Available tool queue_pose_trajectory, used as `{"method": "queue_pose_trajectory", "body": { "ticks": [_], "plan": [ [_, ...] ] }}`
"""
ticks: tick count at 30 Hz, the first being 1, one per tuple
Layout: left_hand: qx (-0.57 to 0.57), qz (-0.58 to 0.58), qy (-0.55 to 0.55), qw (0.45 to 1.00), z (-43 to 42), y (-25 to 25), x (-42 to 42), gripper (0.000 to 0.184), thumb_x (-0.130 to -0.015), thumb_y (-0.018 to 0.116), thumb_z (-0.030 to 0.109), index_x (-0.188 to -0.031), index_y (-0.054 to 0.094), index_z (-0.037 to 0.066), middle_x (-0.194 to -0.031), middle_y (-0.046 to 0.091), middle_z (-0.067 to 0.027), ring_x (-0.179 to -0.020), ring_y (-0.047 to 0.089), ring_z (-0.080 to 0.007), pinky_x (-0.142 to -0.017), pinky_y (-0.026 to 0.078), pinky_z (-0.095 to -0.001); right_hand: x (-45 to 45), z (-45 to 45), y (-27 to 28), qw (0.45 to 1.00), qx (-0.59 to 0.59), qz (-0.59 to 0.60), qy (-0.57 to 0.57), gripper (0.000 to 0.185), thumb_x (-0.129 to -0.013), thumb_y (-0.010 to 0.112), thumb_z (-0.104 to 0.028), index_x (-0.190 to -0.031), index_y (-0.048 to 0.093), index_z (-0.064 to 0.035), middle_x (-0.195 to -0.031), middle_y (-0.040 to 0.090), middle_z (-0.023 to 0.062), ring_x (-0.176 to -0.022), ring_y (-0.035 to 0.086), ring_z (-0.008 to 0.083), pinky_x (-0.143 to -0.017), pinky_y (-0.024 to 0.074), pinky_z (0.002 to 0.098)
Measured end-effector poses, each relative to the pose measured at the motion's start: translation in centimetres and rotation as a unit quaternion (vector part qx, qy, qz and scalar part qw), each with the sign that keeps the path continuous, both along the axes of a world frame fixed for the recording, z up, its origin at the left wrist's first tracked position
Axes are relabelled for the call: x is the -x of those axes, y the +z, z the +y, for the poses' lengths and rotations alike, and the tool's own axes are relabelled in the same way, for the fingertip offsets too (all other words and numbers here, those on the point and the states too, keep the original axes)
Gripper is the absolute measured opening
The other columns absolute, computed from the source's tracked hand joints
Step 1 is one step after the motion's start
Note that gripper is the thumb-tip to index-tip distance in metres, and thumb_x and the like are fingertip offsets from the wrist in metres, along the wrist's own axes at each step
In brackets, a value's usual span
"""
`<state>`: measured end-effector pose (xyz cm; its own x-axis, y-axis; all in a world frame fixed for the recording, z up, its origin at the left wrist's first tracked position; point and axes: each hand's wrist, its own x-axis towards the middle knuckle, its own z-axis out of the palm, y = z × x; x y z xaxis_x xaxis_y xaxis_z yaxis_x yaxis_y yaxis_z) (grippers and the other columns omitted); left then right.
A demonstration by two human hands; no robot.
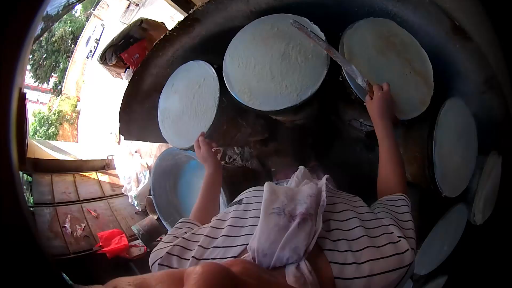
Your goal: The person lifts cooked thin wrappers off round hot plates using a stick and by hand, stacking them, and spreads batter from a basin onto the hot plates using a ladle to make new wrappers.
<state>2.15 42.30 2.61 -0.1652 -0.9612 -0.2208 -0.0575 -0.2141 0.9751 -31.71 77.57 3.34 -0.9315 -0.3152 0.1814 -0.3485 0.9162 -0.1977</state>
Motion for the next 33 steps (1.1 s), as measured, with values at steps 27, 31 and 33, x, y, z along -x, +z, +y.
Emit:
{"method": "queue_pose_trajectory", "body": {
  "ticks": [27, 31, 33],
  "plan": [
    [0.611, 0.137, -0.721, 0.297, 22.6, 18.5, 49.7, 0.023, -0.059, 0.073, 0.0, -0.079, 0.067, 0.009, -0.081, 0.062, -0.0039, -0.081, 0.059, -0.0236, -0.074, 0.047, -0.0353, -1.8, 19.5, 1.3, 0.826, 0.484, -0.082, -0.277, 0.021, -0.085, 0.065, -0.023, -0.084, 0.058, -0.0033, -0.062, 0.056, 0.0035, -0.052, 0.051, 0.0118, -0.053, 0.042, 0.0273],
    [0.673, 0.149, -0.679, 0.251, 23.0, 21.7, 50.9, 0.021, -0.06, 0.074, 0.001, -0.079, 0.066, 0.008, -0.083, 0.062, -0.004, -0.082, 0.059, -0.0236, -0.072, 0.047, -0.0339, -0.5, 17.4, 4.0, 0.705, 0.594, -0.191, -0.337, 0.026, -0.09, 0.059, -0.03, -0.083, 0.053, -0.0053, -0.069, 0.063, 0.0059, -0.04, 0.038, 0.0055, -0.039, 0.0307, 0.0221],
    [0.686, 0.151, -0.666, 0.25, 21.9, 24.1, 50.1, 0.02, -0.064, 0.074, 0.002, -0.081, 0.066, 0.007, -0.087, 0.062, -0.0042, -0.084, 0.059, -0.023, -0.073, 0.048, -0.0337, 1.8, 17.4, 2.7, 0.572, 0.742, -0.228, -0.264, 0.033, -0.094, 0.046, -0.041, -0.077, 0.045, -0.0134, -0.066, 0.061, 0.0042, -0.036, 0.028, 0.0028, -0.034, 0.0225, 0.0209]
  ]
}}
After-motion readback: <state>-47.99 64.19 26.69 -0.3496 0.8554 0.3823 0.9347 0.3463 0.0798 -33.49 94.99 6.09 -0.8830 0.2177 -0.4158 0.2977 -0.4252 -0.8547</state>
